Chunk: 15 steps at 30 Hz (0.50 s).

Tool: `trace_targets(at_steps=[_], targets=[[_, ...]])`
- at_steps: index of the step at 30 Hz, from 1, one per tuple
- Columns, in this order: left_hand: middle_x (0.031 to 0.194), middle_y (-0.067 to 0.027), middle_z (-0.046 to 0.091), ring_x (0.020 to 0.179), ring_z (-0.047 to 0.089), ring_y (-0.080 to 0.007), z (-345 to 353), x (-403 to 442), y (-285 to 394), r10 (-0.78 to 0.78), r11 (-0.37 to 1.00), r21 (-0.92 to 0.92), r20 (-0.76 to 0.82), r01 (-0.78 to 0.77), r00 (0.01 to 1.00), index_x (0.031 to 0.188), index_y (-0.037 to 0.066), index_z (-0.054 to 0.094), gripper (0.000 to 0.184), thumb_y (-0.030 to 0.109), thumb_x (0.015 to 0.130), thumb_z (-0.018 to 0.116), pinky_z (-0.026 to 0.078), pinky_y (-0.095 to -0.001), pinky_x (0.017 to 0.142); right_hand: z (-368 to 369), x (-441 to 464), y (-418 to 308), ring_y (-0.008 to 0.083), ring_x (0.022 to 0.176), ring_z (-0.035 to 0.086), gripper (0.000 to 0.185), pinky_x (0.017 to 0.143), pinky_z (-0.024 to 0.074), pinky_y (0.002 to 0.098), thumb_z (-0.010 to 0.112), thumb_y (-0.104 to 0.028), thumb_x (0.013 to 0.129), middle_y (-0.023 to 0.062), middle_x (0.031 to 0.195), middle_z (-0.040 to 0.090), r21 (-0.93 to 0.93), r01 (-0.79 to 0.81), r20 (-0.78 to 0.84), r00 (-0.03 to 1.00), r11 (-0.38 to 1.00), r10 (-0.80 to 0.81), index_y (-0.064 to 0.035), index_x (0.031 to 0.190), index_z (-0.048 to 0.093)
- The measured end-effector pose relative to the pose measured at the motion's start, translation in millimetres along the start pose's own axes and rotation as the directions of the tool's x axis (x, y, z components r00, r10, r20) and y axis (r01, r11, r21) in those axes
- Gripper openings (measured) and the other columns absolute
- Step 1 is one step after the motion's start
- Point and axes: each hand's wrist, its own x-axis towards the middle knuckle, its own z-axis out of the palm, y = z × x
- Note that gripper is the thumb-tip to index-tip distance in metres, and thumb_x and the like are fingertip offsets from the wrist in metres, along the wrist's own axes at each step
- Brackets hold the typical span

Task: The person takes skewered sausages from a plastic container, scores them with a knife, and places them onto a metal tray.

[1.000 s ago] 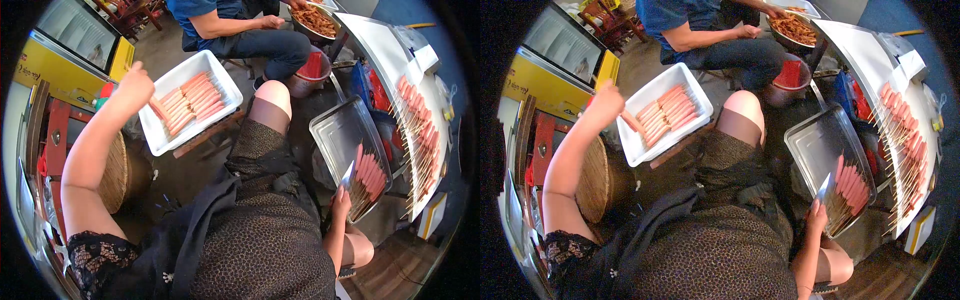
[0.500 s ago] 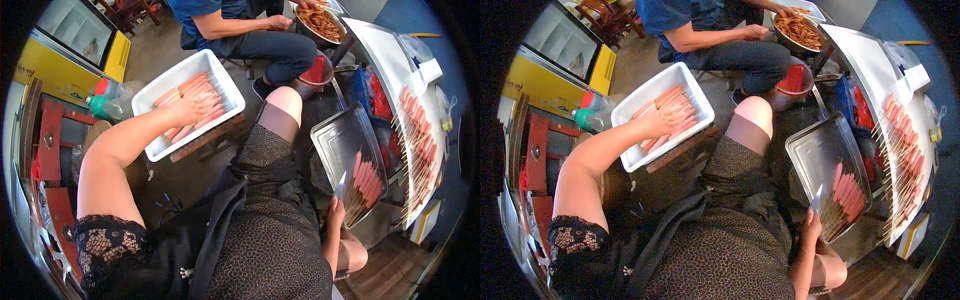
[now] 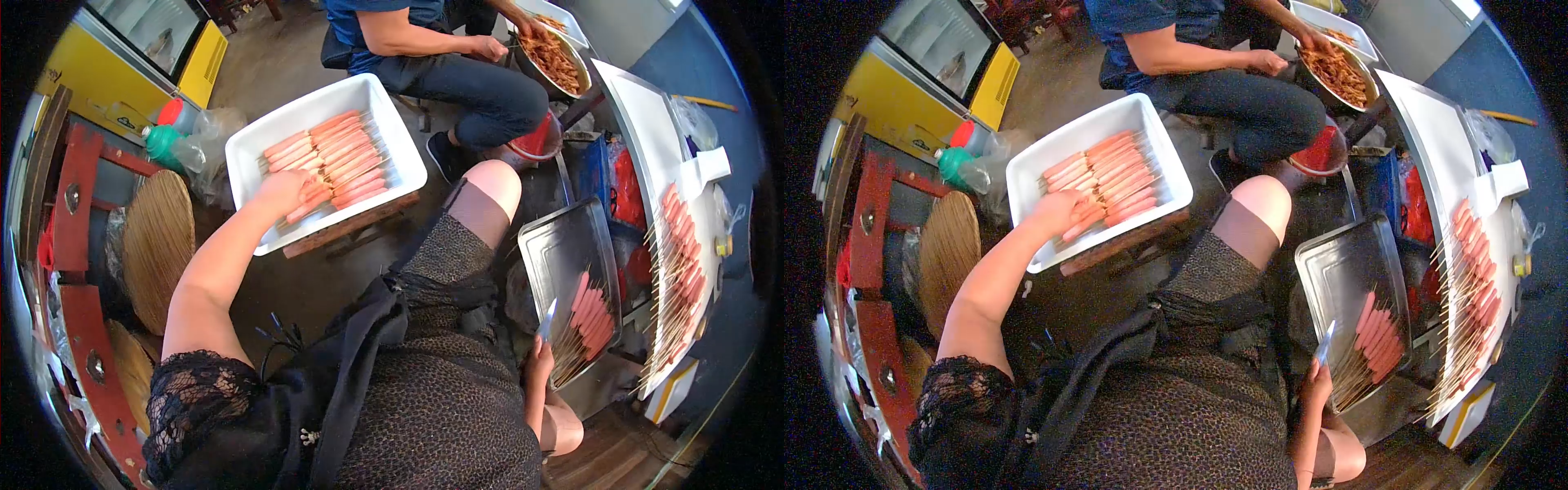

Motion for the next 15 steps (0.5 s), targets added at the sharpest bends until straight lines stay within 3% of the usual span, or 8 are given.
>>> trace_targets(at_steps=[4, 5, 6, 7, 10, 12, 13, 15], targets=[[0.086, -0.0163, 0.063, 0.081, 0.060, -0.0345, -19.2, -9.2, 12.7, 0.023, 0.998, 0.056, -0.014, -0.023, 1.000, 0.090, 0.011, 0.061, 0.025, 0.034, 0.082, 0.056, 0.048, -0.0431, 0.069, -9.9, -4.5, -31.6, 0.0111, 0.043, 0.040, 0.039, 0.041, 0.0324, 0.0288, 0.049, -0.034, 0.093, 0.0023, 0.051, 0.042, -0.100, 0.137, -0.035, 0.989, 0.986, -0.141, -0.0029, 0.069, 0.048], [0.088, -0.0148, 0.063, 0.081, 0.061, -0.0321, -22.8, -14.3, 20.4, 0.068, 0.995, 0.064, 0.100, -0.075, 0.993, 0.086, 0.008, 0.061, 0.020, 0.027, 0.081, 0.056, 0.048, -0.0421, 0.070, -8.3, -0.1, -14.9, 0.0133, 0.043, 0.041, 0.041, 0.042, 0.0348, 0.0313, 0.049, -0.036, 0.093, 0.0048, 0.051, 0.044, -0.028, -0.068, 0.070, 0.995, 0.997, 0.070, -0.0020, 0.069, 0.049], [0.089, -0.0133, 0.063, 0.081, 0.061, -0.0298, -23.2, -19.2, 23.7, 0.112, 0.990, 0.065, 0.212, -0.129, 0.971, 0.083, 0.006, 0.061, 0.016, 0.021, 0.080, 0.056, 0.048, -0.0410, 0.070, -4.7, 2.5, -6.3, 0.0133, 0.043, 0.041, 0.041, 0.042, 0.0348, 0.0313, 0.049, -0.036, 0.093, 0.0048, 0.051, 0.044, -0.033, -0.059, 0.071, 0.996, 0.998, 0.061, -0.0020, 0.069, 0.049], [0.089, -0.0133, 0.063, 0.081, 0.061, -0.0298, -17.5, -22.0, 21.9, 0.109, 0.991, 0.059, 0.208, -0.124, 0.972, 0.083, 0.006, 0.061, 0.016, 0.021, 0.080, 0.056, 0.048, -0.0410, 0.070, -0.9, 5.1, 2.4, 0.0145, 0.044, 0.042, 0.043, 0.043, 0.0357, 0.0321, 0.049, -0.037, 0.093, 0.0060, 0.051, 0.045, -0.106, 0.017, 0.034, 0.999, 0.994, -0.013, -0.0017, 0.069, 0.049], [0.087, -0.0151, 0.063, 0.079, 0.062, -0.0299, -4.9, -27.2, 23.4, 0.180, 0.982, 0.033, 0.104, -0.184, 0.978, 0.077, 0.003, 0.061, 0.020, 0.021, 0.082, 0.054, 0.049, -0.0391, 0.071, -6.9, -0.2, -18.5, 0.0164, 0.044, 0.046, 0.045, 0.044, 0.0373, 0.0327, 0.048, -0.039, 0.092, 0.0075, 0.050, 0.046, -0.306, 0.168, -0.023, 0.983, 0.937, -0.183, -0.0015, 0.068, 0.049], [0.087, -0.0169, 0.063, 0.082, 0.063, -0.0285, -1.0, -31.9, 28.6, 0.131, 0.949, -0.278, -0.070, -0.145, 0.989, 0.074, 0.001, 0.061, 0.020, 0.016, 0.083, 0.051, 0.051, -0.0359, 0.071, -3.3, 2.1, -5.2, 0.0161, 0.044, 0.045, 0.044, 0.044, 0.0374, 0.0323, 0.048, -0.039, 0.092, 0.0070, 0.052, 0.047, -0.259, 0.134, 0.016, 0.991, 0.957, -0.134, -0.0017, 0.069, 0.049], [0.087, -0.0169, 0.063, 0.082, 0.063, -0.0285, 8.3, -29.6, 23.6, 0.132, 0.949, -0.279, -0.071, -0.147, 0.989, 0.074, 0.001, 0.061, 0.020, 0.016, 0.083, 0.051, 0.051, -0.0359, 0.071, -3.8, 2.0, -4.1, 0.0161, 0.044, 0.045, 0.044, 0.044, 0.0374, 0.0323, 0.048, -0.039, 0.092, 0.0070, 0.052, 0.047, -0.259, 0.134, 0.014, 0.991, 0.957, -0.135, -0.0017, 0.069, 0.049], [0.082, -0.0174, 0.063, 0.078, 0.061, -0.0337, 27.2, -23.3, 9.6, 0.029, 0.999, -0.036, -0.120, -0.034, 0.992, 0.078, 0.006, 0.061, 0.017, 0.023, 0.080, 0.058, 0.048, -0.0418, 0.068, -4.4, -0.1, -12.0, 0.0160, 0.045, 0.046, 0.044, 0.045, 0.0379, 0.0329, 0.048, -0.039, 0.092, 0.0075, 0.053, 0.048, -0.188, 0.099, 0.024, 0.995, 0.977, -0.096, -0.0016, 0.070, 0.048]])
